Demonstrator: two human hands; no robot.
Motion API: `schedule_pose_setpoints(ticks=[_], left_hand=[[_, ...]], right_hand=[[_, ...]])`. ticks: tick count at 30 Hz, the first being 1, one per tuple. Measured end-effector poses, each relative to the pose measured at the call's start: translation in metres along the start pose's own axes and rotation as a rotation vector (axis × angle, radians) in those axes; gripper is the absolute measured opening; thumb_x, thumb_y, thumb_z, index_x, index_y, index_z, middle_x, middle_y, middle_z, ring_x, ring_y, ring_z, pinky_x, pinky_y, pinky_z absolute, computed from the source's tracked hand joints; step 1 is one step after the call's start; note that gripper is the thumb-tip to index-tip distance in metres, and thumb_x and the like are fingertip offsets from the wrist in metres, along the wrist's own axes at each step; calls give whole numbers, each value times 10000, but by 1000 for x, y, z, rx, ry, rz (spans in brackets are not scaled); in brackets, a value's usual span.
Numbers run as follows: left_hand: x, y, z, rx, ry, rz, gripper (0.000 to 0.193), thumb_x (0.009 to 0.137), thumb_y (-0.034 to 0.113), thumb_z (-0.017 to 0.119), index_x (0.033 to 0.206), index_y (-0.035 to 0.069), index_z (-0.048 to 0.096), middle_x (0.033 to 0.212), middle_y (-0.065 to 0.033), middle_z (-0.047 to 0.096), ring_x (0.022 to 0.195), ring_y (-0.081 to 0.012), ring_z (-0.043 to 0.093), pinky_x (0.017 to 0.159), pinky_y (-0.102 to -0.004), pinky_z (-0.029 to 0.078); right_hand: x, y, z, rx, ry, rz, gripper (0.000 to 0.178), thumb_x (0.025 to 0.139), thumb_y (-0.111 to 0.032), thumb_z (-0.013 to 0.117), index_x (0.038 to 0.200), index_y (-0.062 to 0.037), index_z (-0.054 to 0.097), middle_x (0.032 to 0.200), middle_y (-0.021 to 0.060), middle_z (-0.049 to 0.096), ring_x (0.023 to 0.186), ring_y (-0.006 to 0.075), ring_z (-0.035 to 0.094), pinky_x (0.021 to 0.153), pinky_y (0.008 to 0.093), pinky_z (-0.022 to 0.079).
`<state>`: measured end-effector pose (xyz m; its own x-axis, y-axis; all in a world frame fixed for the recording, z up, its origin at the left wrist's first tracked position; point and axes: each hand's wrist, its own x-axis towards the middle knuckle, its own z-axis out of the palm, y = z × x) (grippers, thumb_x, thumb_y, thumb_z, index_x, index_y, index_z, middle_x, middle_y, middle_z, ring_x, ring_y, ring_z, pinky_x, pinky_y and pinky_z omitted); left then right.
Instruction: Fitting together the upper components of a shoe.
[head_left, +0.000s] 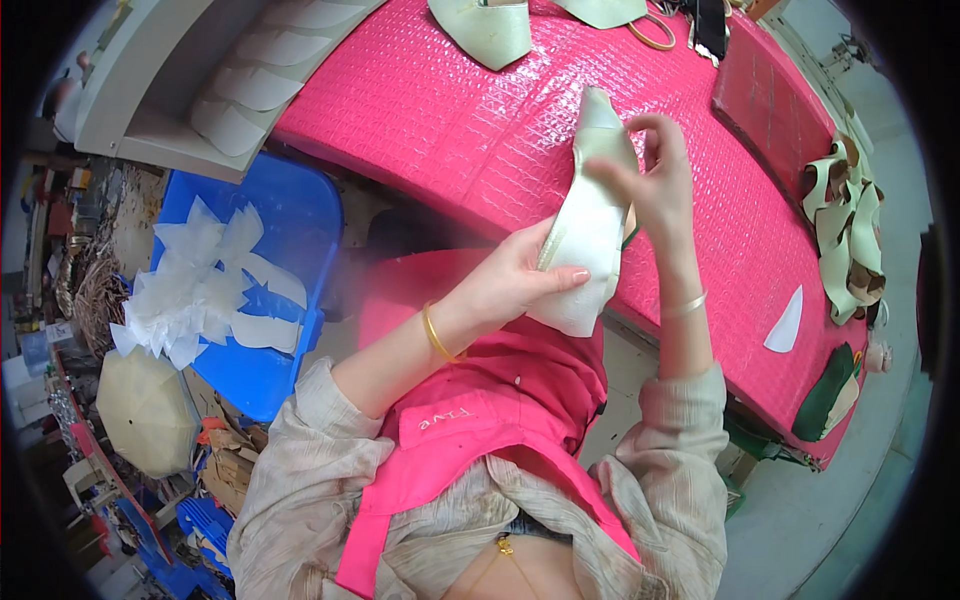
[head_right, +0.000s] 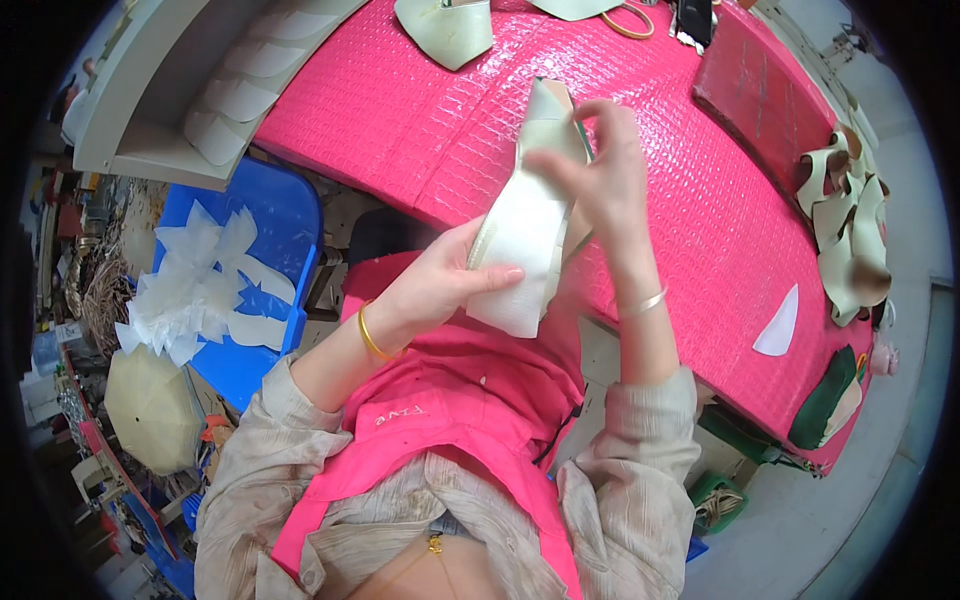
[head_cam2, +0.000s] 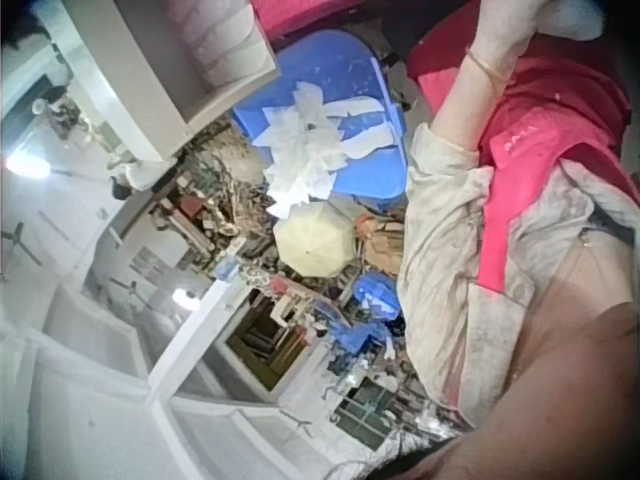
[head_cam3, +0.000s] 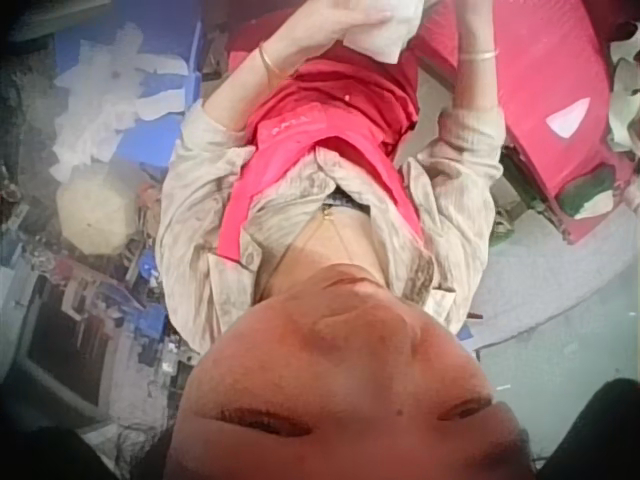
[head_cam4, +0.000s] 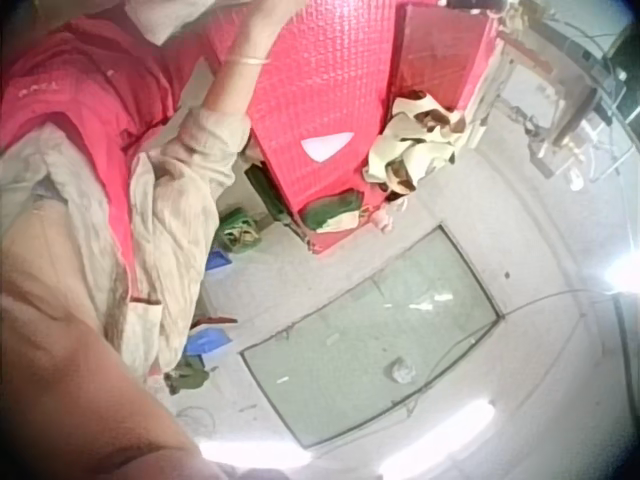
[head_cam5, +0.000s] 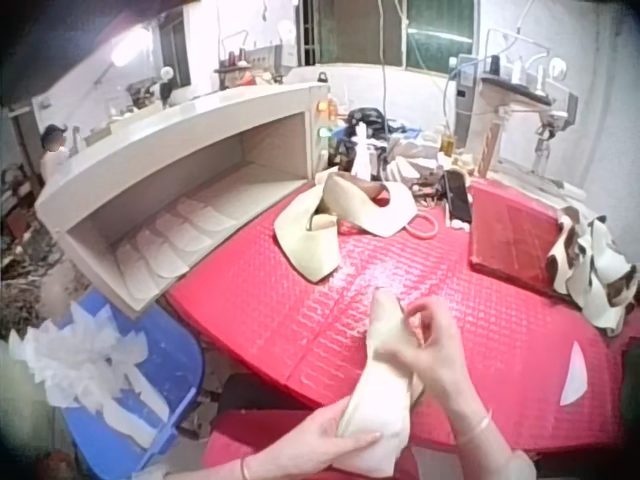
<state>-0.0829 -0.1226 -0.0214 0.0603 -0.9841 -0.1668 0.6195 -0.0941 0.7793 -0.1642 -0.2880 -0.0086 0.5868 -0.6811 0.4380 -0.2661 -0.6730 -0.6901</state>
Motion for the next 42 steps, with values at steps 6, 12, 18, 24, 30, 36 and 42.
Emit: schedule_pose_setpoints(ticks=[6,12,18,24,30,36,42], left_hand=[[4,13,7,183,44,260,675,767,-4,572,1339,29,214,1133,-81,493,1021,-119,455,886,-271,373],[11,20,17,687,97,177,352,759,40,606,1093,-35,523,902,-36,598,827,-72,522,744,-225,434],[29,17,21,447,13,267,189,801,137,600,832,-49,586,711,19,592,611,-60,496,543,-255,397],[67,33,35,30,343,355,228,842,203,554,842,-23,588,756,-21,589,652,-68,531,593,-221,438],[101,48,24,-216,514,428,260,850,261,545,794,9,572,702,-40,580,592,-85,532,539,-233,437],[106,53,30,-236,471,446,294,855,289,533,764,10,551,679,-26,567,564,-76,505,520,-228,423],[108,53,32,-103,547,582,333,857,309,529,693,20,543,620,-5,529,536,-59,454,485,-217,380]], right_hand=[[-51,-17,-32,863,-193,617,281,721,-64,664,951,-3,515,775,19,544,706,78,505,610,208,405],[-20,-13,-41,915,346,294,161,763,-55,637,890,27,582,805,58,609,682,85,557,620,201,446],[-2,-16,-33,674,633,180,151,797,-148,626,767,-10,572,713,-1,559,596,35,462,543,159,372],[4,-18,-30,861,324,330,351,868,-351,493,947,-15,558,803,8,570,703,52,501,638,193,414],[-35,-30,-26,373,-198,166,421,736,-30,634,1121,27,473,999,71,552,911,127,510,793,259,410],[-38,-26,-30,745,-190,309,185,831,-96,540,926,59,576,782,-24,549,757,29,460,682,205,393],[-20,-38,-32,694,-23,376,261,897,-208,450,985,8,566,688,-48,474,596,24,367,506,199,264]])
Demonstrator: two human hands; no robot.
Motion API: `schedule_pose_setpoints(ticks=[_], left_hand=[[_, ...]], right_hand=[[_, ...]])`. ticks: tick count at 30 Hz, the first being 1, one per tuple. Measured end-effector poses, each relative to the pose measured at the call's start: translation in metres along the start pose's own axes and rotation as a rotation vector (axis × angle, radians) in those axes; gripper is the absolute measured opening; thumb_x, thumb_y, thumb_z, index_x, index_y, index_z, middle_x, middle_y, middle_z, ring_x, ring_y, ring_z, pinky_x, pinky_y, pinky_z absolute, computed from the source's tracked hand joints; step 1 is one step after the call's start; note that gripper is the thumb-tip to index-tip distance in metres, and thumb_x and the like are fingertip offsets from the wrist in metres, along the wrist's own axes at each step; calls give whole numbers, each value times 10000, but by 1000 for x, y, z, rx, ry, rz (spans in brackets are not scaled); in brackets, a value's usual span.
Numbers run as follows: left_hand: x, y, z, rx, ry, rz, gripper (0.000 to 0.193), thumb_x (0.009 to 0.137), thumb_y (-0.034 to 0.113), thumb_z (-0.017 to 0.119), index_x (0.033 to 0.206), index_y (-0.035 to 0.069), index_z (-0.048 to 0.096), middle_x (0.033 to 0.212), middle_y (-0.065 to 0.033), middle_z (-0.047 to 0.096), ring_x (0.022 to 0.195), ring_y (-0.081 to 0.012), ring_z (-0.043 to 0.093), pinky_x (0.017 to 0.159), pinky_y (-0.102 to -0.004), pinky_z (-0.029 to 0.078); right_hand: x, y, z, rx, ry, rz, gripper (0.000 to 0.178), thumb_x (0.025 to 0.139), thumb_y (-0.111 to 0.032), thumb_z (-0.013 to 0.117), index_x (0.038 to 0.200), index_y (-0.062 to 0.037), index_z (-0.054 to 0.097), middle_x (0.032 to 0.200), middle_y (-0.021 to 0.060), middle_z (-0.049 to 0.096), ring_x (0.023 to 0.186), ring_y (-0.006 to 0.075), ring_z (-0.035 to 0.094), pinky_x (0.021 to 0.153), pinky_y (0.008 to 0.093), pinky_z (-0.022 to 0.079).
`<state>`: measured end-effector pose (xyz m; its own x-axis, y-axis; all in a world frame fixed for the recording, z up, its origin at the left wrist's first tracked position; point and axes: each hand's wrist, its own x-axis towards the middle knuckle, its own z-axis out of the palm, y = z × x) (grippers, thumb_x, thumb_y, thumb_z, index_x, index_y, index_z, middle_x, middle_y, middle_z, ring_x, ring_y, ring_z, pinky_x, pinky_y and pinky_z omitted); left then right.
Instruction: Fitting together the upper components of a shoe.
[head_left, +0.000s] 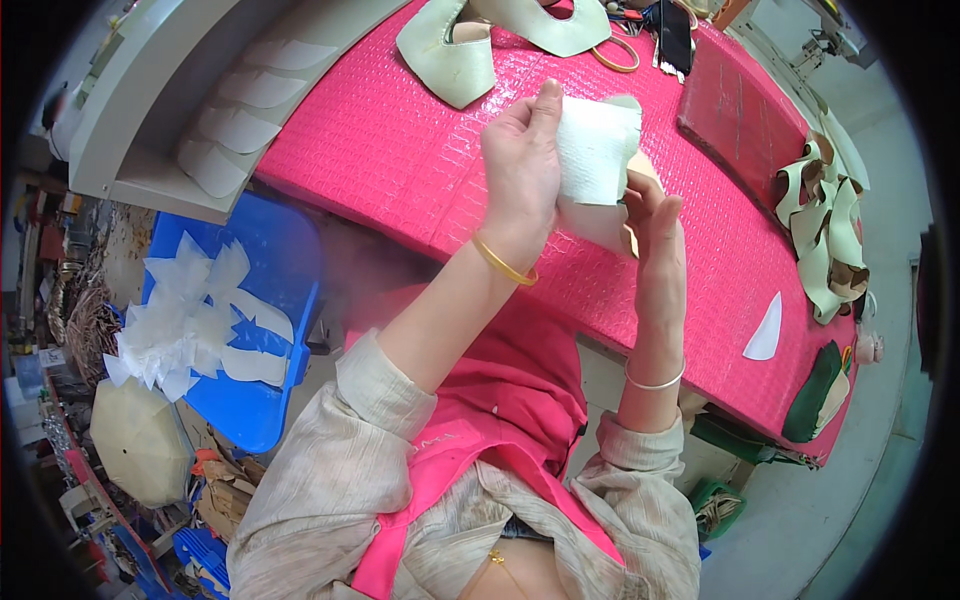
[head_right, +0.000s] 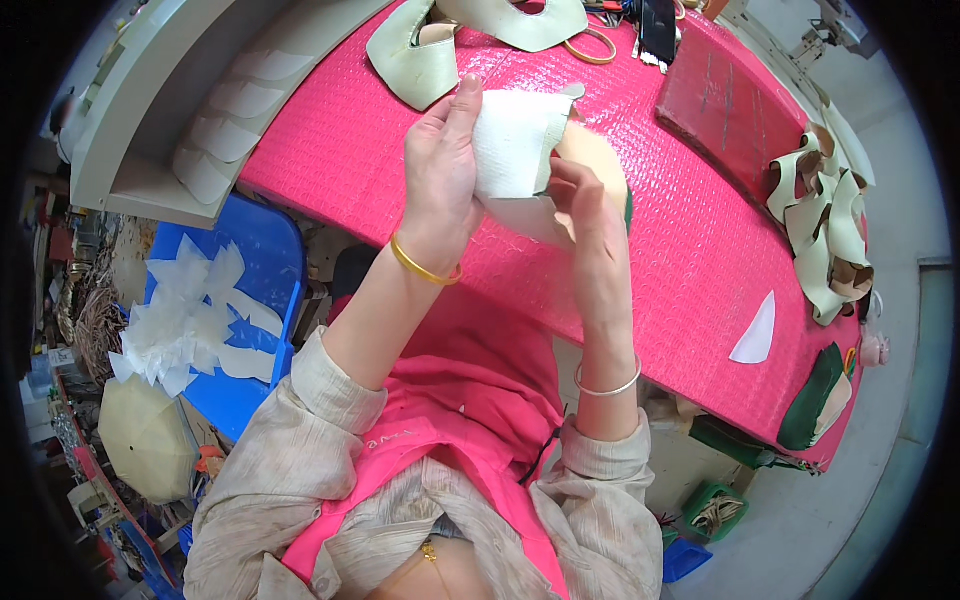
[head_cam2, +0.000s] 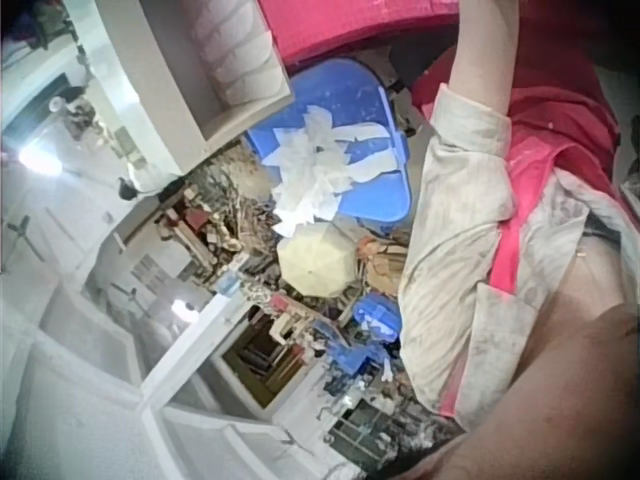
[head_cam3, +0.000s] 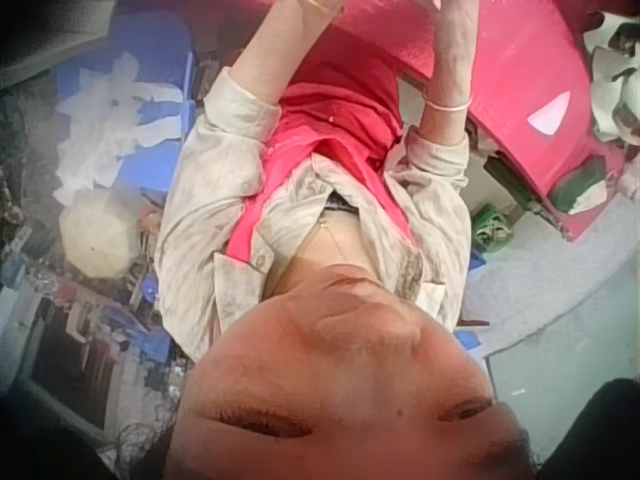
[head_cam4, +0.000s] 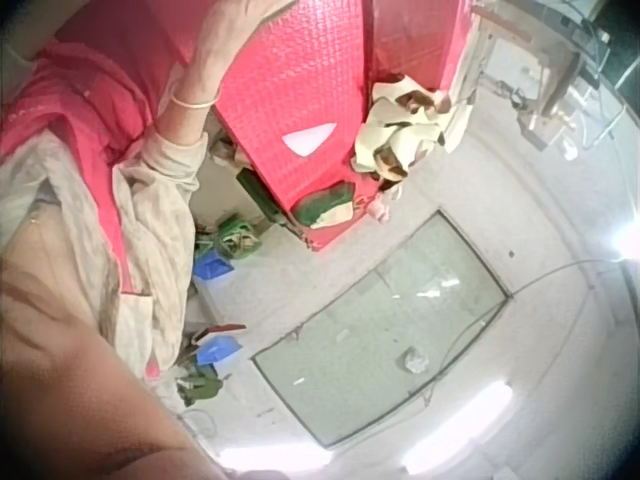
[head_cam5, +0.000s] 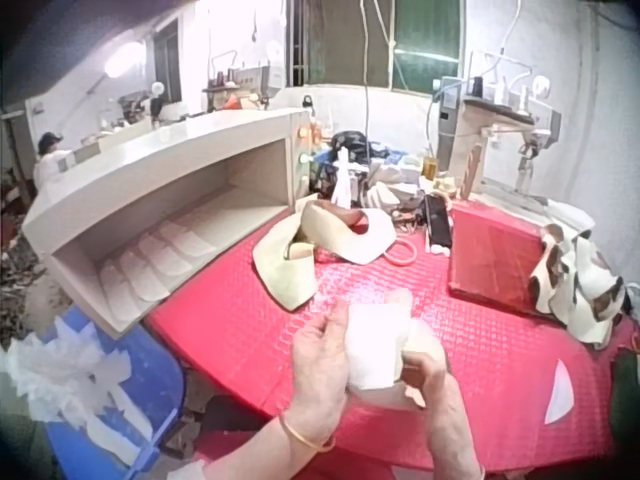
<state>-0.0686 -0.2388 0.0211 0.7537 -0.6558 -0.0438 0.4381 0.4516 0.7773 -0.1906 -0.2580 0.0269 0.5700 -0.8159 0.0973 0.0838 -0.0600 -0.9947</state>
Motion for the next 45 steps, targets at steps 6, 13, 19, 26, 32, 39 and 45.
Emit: schedule_pose_setpoints(ticks=[6,13,19,26,32,39,45], left_hand=[[7,13,1,74,-100,-2,349,840,317,554,670,12,550,601,13,520,540,-46,453,486,-208,375],[-25,18,-27,379,-611,-113,219,769,169,649,671,-7,564,627,-4,549,612,-52,514,540,-210,416],[-65,-16,-10,689,-594,576,97,686,45,642,702,2,557,625,-129,502,569,-284,501,532,-348,402],[-66,2,-13,258,-599,-112,131,796,115,597,821,-13,583,722,-11,586,673,-82,547,592,-255,440],[-38,27,-36,232,-571,-195,203,803,127,585,945,-18,581,810,-45,617,727,-105,580,670,-236,470],[-27,19,-42,1207,-192,569,261,762,66,578,1013,-3,554,697,-166,589,562,-236,603,488,-308,440],[-16,13,-81,739,-218,68,837,800,374,556,1280,-128,90,1166,-291,419,1075,-394,447,870,-384,379]], right_hand=[[-6,10,22,-1,38,-124,250,878,-205,502,984,11,573,840,2,575,733,43,488,651,183,383],[-6,11,-19,267,187,4,297,898,-272,452,939,-5,575,774,-6,569,689,43,501,602,166,385],[9,14,-27,317,218,22,454,908,-397,353,846,-1,566,750,49,599,661,99,565,577,230,441],[11,6,-36,533,162,169,567,893,-479,312,952,35,543,778,93,608,669,144,602,573,261,488],[-4,12,-19,417,-139,77,378,768,-77,617,1107,30,489,1007,66,570,909,139,537,798,275,423],[20,30,30,-413,305,-425,193,690,-59,683,844,31,609,736,76,600,599,151,567,519,269,443],[4,51,76,-658,-61,-474,280,734,-55,557,999,35,534,959,176,532,846,305,522,717,370,441]])
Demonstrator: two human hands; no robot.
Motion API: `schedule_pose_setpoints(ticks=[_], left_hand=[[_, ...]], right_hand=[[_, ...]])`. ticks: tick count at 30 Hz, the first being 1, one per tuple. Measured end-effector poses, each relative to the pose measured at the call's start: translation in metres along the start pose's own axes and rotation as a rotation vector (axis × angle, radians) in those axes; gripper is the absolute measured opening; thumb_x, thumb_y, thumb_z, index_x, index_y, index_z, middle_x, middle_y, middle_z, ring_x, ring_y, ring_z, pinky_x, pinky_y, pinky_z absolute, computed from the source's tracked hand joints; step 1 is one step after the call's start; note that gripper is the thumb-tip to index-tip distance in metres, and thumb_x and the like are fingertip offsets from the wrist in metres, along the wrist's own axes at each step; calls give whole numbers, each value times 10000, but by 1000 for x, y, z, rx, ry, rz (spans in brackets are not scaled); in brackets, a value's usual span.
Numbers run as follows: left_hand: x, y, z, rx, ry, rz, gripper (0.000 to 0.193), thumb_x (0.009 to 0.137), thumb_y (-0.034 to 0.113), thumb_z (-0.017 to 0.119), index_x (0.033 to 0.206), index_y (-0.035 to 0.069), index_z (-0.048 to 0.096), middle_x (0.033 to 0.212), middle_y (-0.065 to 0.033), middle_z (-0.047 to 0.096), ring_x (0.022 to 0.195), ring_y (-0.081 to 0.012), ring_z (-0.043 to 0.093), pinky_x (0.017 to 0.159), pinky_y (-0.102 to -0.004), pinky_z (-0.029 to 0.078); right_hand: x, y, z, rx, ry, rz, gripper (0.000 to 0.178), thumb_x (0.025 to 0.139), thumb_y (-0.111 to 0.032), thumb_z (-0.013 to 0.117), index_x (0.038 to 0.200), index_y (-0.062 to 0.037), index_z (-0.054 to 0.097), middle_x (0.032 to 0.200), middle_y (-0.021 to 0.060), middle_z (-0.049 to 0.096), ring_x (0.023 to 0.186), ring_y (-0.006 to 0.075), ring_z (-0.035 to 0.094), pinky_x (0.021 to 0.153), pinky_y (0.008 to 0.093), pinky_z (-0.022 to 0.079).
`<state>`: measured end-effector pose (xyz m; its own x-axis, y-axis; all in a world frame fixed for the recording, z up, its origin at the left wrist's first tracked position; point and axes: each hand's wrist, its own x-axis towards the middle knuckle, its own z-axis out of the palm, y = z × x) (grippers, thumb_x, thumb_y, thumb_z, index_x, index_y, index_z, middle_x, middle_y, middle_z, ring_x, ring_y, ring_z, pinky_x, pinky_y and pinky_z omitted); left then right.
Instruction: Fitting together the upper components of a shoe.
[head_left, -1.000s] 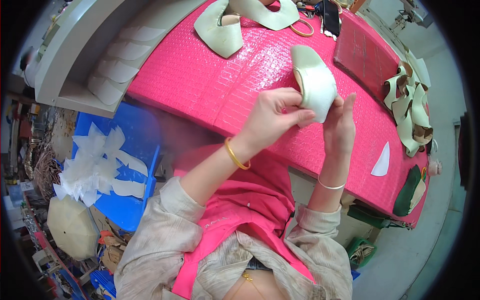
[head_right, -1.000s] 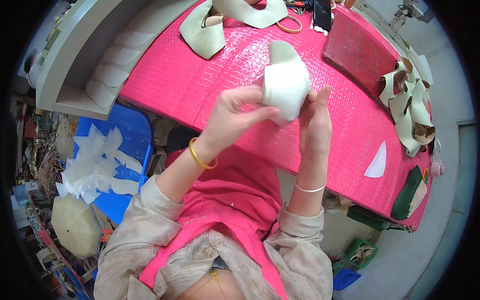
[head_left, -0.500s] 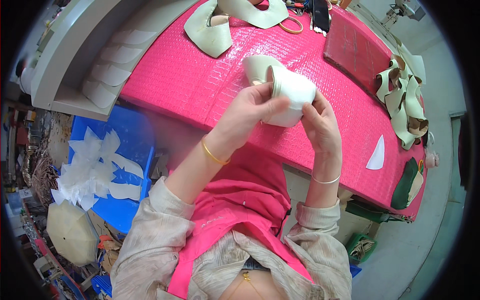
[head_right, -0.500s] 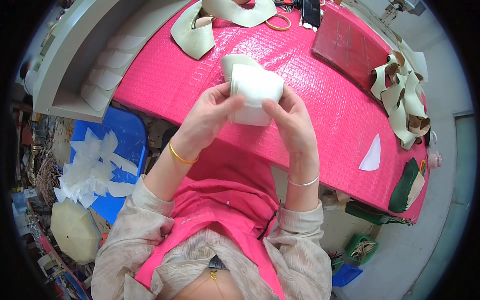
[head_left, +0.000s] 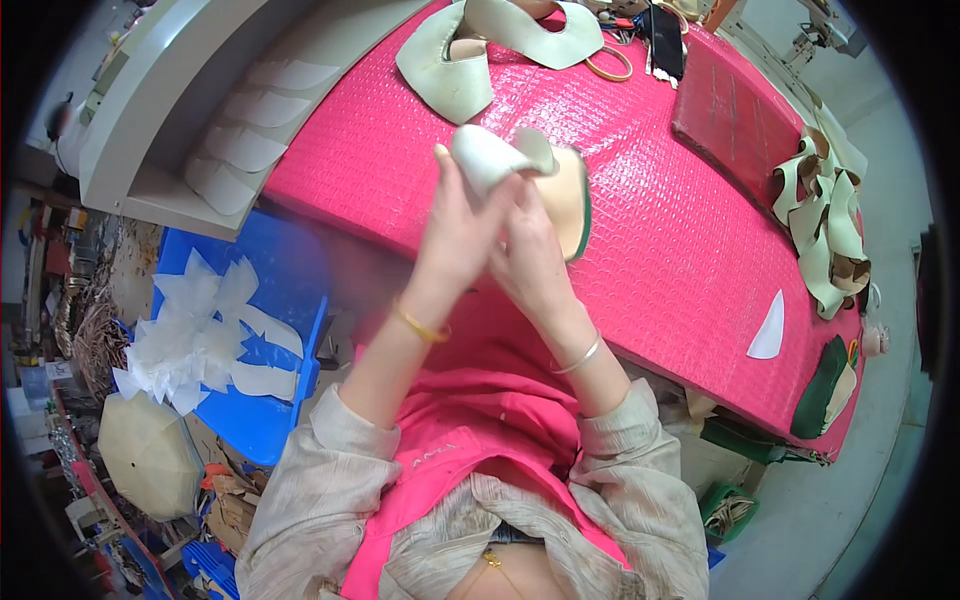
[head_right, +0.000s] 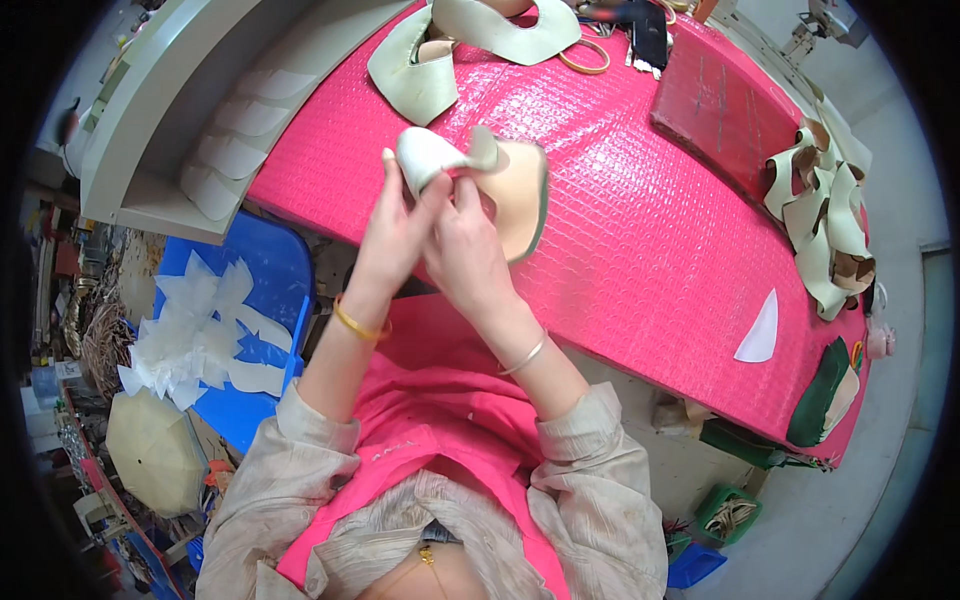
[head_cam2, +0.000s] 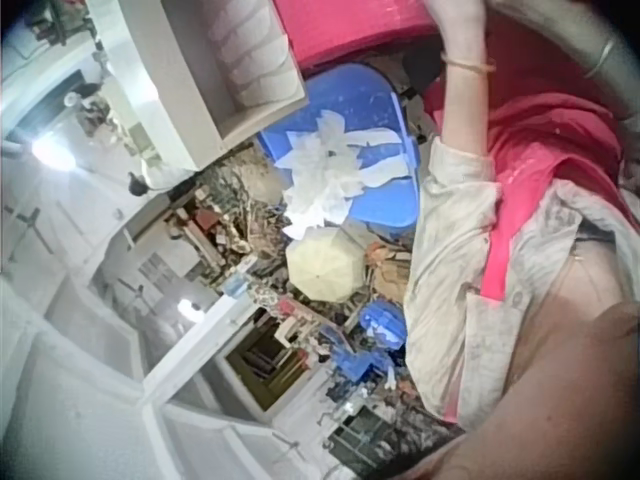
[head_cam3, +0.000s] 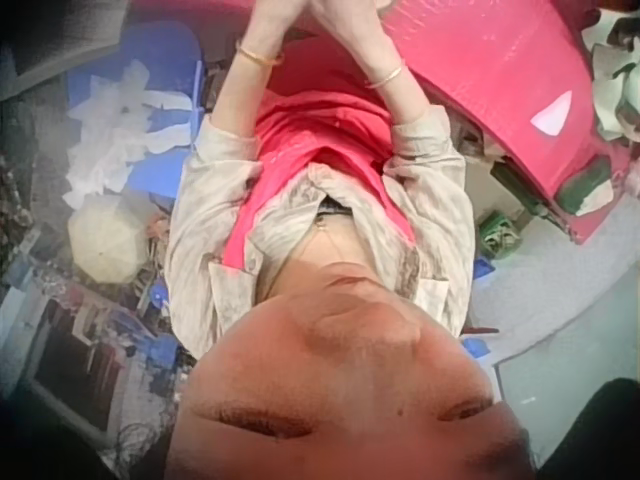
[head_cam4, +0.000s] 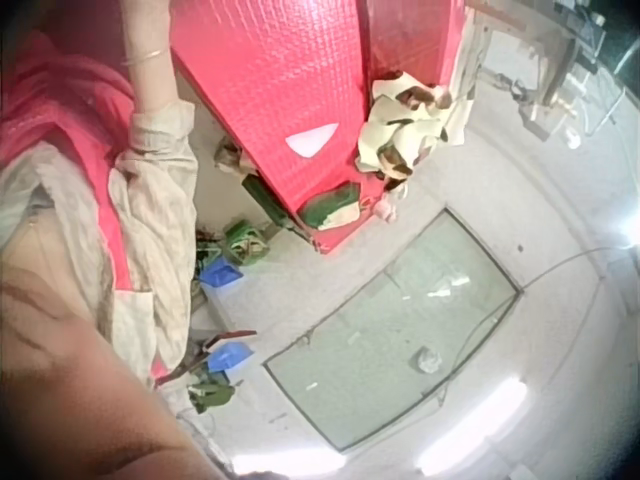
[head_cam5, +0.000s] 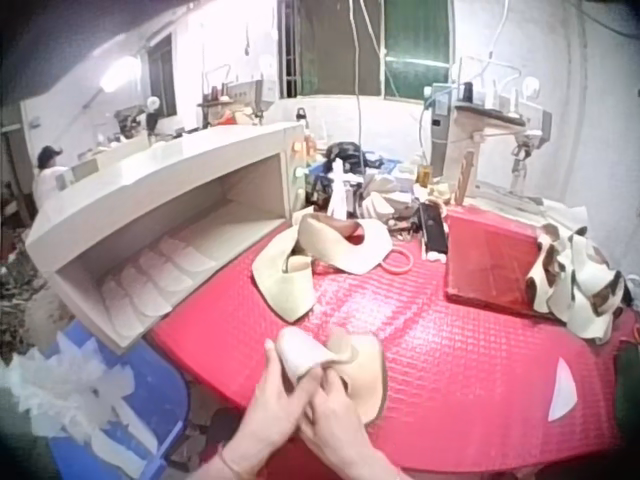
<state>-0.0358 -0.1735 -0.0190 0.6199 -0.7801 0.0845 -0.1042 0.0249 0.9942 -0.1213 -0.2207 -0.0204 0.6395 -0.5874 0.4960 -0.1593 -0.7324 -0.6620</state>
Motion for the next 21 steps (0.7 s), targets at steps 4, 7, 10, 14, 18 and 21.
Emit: schedule_pose_setpoints(ticks=[4,7,10,14,18,21], left_hand=[[23,-5,-30,280,62,-152,610,842,264,425,1267,-118,209,1158,-270,410,1006,-391,462,851,-390,380],[24,6,-32,441,126,114,531,841,160,356,1289,-82,207,1156,-259,329,1095,-348,358,915,-368,310],[33,3,-27,343,182,229,498,851,115,344,1291,-76,212,1180,-229,361,1078,-304,406,908,-351,339],[43,13,-36,-340,301,114,371,924,174,343,1223,-45,326,1041,-122,514,930,-169,518,844,-272,421],[47,5,-39,-246,439,146,306,926,231,360,1041,-42,435,996,-108,513,920,-150,517,810,-264,425],[51,5,-38,-16,561,321,340,926,266,350,944,-55,461,874,-147,548,816,-189,553,682,-318,436]], right_hand=[[-3,2,-45,-148,118,-136,470,732,-92,577,1170,-13,424,1155,178,430,1025,361,457,832,416,388],[33,58,-51,-364,127,102,616,667,-173,696,1214,-70,430,1313,160,315,1246,305,252,978,409,271],[57,87,-45,-404,-194,194,555,650,-205,723,1132,-78,478,1355,169,278,1277,292,218,1004,395,231],[61,92,-37,639,-177,251,174,791,-64,574,894,-29,439,806,59,549,731,118,532,644,247,434],[37,27,-40,972,-256,576,168,845,-12,471,984,-37,380,803,63,536,741,98,519,643,223,423],[24,-2,-39,931,-39,552,213,845,9,443,1037,-38,365,866,86,550,772,99,521,657,224,419]])
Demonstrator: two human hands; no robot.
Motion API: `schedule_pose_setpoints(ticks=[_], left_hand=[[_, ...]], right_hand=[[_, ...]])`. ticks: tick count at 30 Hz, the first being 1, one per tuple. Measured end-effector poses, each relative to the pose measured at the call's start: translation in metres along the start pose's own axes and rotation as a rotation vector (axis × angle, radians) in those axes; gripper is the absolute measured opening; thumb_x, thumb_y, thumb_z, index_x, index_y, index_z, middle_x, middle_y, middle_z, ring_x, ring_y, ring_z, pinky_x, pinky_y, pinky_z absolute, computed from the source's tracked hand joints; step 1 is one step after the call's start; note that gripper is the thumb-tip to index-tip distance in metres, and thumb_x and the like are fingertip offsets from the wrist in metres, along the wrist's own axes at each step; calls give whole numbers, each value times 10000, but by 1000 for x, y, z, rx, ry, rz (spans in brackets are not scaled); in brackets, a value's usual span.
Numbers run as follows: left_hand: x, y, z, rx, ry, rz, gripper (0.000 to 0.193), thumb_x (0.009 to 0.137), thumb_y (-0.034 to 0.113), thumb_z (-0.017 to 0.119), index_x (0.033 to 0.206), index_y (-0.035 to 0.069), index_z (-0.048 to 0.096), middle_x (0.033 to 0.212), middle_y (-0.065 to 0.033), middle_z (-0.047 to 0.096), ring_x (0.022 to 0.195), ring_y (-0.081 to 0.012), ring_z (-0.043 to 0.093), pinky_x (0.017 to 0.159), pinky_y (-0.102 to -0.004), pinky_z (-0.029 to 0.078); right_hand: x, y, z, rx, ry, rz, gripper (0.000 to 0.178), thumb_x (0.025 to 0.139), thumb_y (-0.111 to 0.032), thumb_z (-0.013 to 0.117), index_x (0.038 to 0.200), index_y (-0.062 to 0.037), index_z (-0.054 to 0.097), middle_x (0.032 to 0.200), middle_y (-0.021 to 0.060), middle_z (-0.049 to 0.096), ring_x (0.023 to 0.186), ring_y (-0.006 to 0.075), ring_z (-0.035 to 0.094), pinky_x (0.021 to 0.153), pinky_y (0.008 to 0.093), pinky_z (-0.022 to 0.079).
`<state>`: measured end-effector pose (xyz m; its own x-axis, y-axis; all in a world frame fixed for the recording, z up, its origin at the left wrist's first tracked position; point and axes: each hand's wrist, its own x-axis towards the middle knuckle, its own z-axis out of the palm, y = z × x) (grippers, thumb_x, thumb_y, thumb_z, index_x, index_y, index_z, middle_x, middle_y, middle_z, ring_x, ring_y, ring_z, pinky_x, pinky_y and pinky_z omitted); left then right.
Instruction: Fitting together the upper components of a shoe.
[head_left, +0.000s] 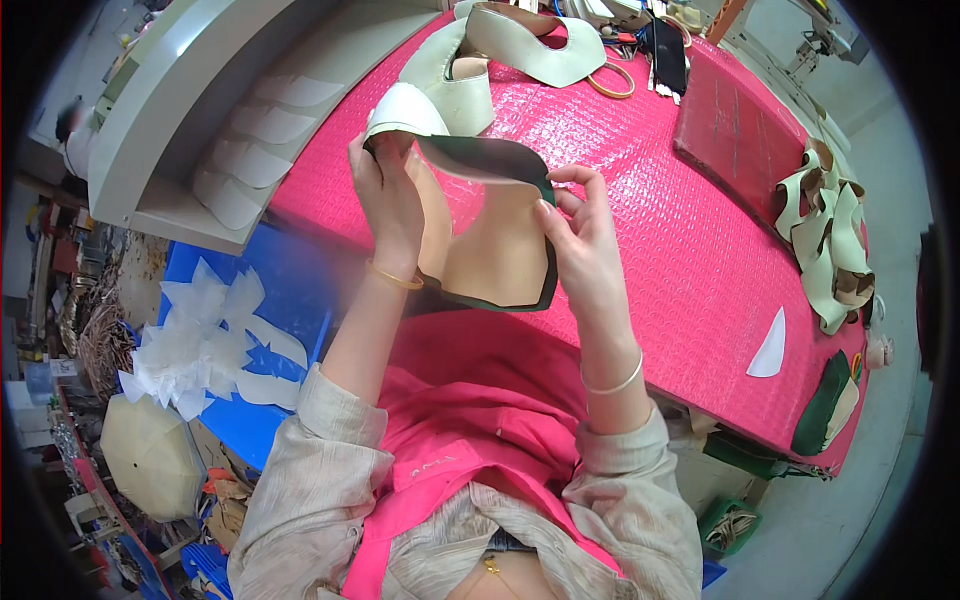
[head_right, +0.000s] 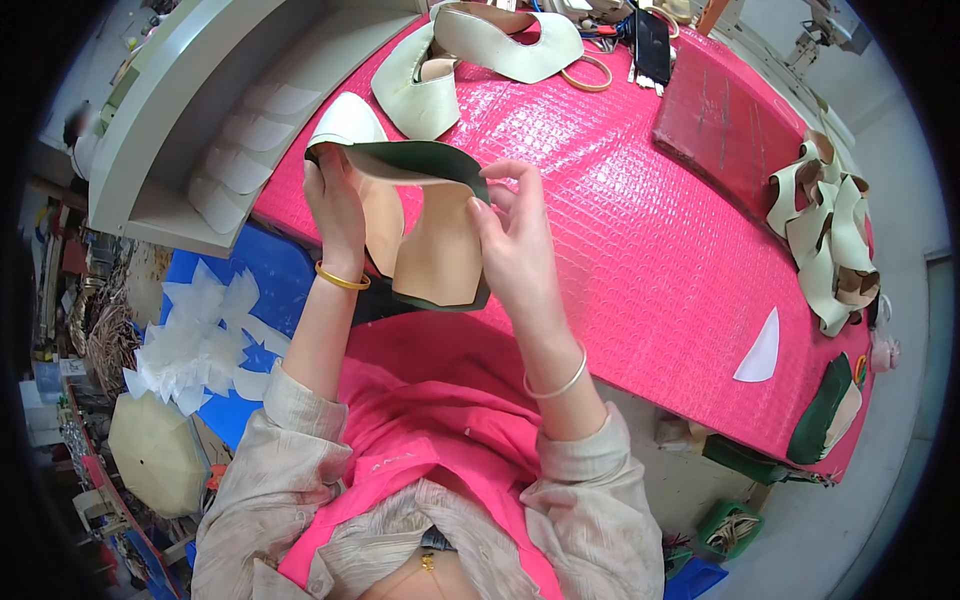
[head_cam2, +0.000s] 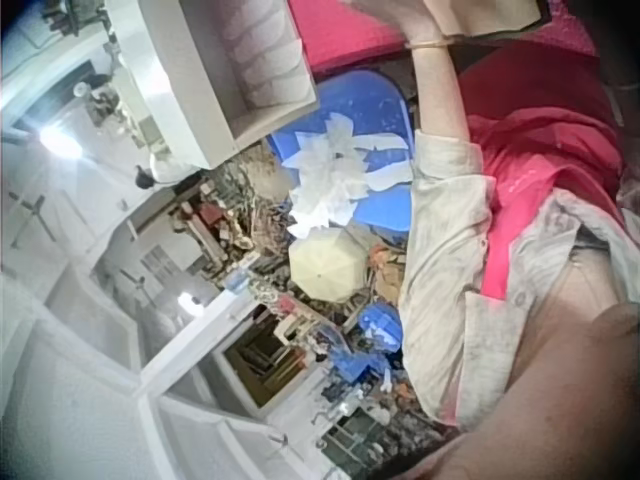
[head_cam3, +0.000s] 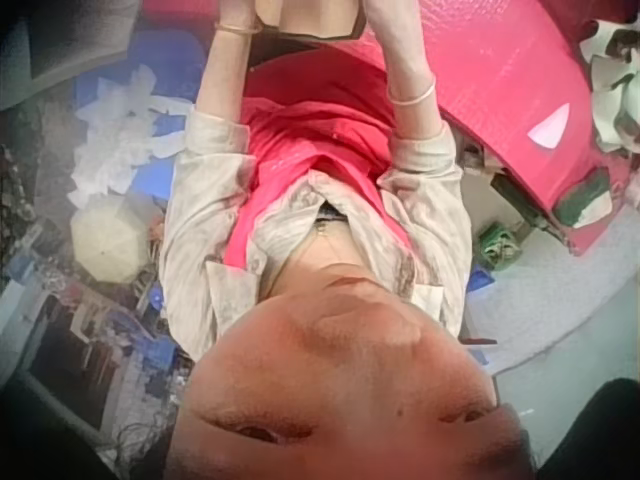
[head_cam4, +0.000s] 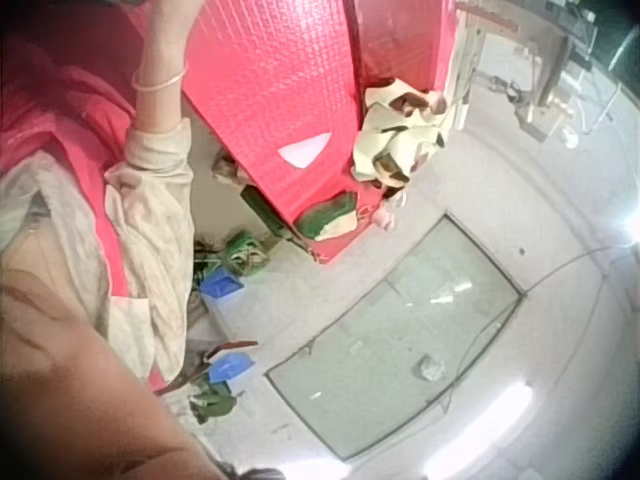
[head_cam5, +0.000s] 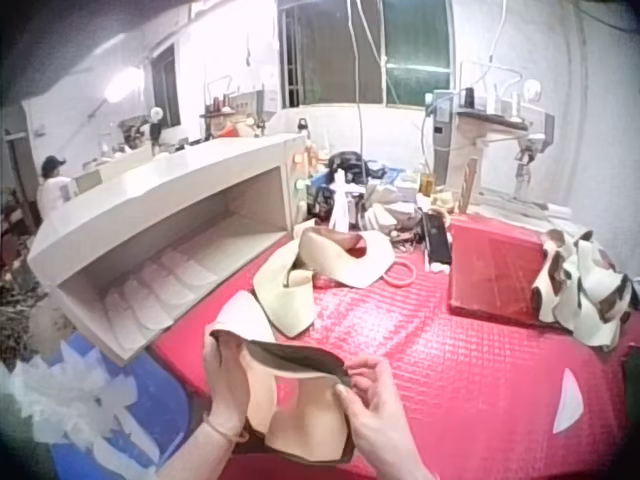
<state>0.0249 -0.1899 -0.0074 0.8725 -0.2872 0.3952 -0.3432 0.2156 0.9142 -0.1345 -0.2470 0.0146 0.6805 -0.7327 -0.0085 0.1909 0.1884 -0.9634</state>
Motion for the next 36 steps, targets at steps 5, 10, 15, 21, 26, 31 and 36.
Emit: schedule_pose_setpoints(ticks=[5,10,15,21,26,31,36], left_hand=[[-17,21,13,389,-198,42,384,901,289,396,760,-52,501,633,-182,516,632,-197,564,535,-367,393],[-55,78,-3,179,-1080,-503,254,869,76,343,1004,-26,532,980,-148,566,968,-181,510,783,-269,398],[-80,105,-4,-1518,-823,-855,581,861,481,318,1255,58,378,1300,-142,370,1216,-304,327,1032,-418,196],[-44,91,56,-1658,-819,-851,597,886,504,261,1218,29,404,1211,-98,468,1133,-210,420,958,-349,306],[-45,118,76,-1198,-891,-772,625,879,537,245,1170,17,434,1102,-83,519,1011,-171,481,886,-298,362],[-44,127,81,-783,-941,-702,612,871,549,277,1099,18,477,943,-40,537,825,-99,488,735,-229,386],[-46,119,85,-787,-920,-639,516,874,533,308,909,63,518,711,43,437,605,-21,362,517,-167,286]], right_hand=[[-1,7,-15,-211,271,-303,299,845,25,396,1137,-36,379,918,98,559,786,116,521,712,234,411],[-7,-30,-26,49,238,-121,197,882,-152,451,859,2,572,758,36,575,662,89,535,610,203,436],[33,36,-117,-287,131,109,227,855,-198,508,812,5,600,620,16,554,471,88,480,473,237,409],[-4,-58,-102,-806,572,-869,320,760,-242,629,937,9,539,885,116,545,856,189,522,750,296,418],[-24,-97,-41,-1001,275,-962,375,629,-139,727,951,-14,579,937,105,568,884,235,550,799,325,425],[-12,-100,-63,-1066,176,-958,291,591,-102,738,835,-17,603,813,82,587,776,226,573,655,293,464],[-6,-78,-52,-840,353,-922,225,624,-86,717,802,-22,594,782,90,590,734,236,576,706,333,464]])
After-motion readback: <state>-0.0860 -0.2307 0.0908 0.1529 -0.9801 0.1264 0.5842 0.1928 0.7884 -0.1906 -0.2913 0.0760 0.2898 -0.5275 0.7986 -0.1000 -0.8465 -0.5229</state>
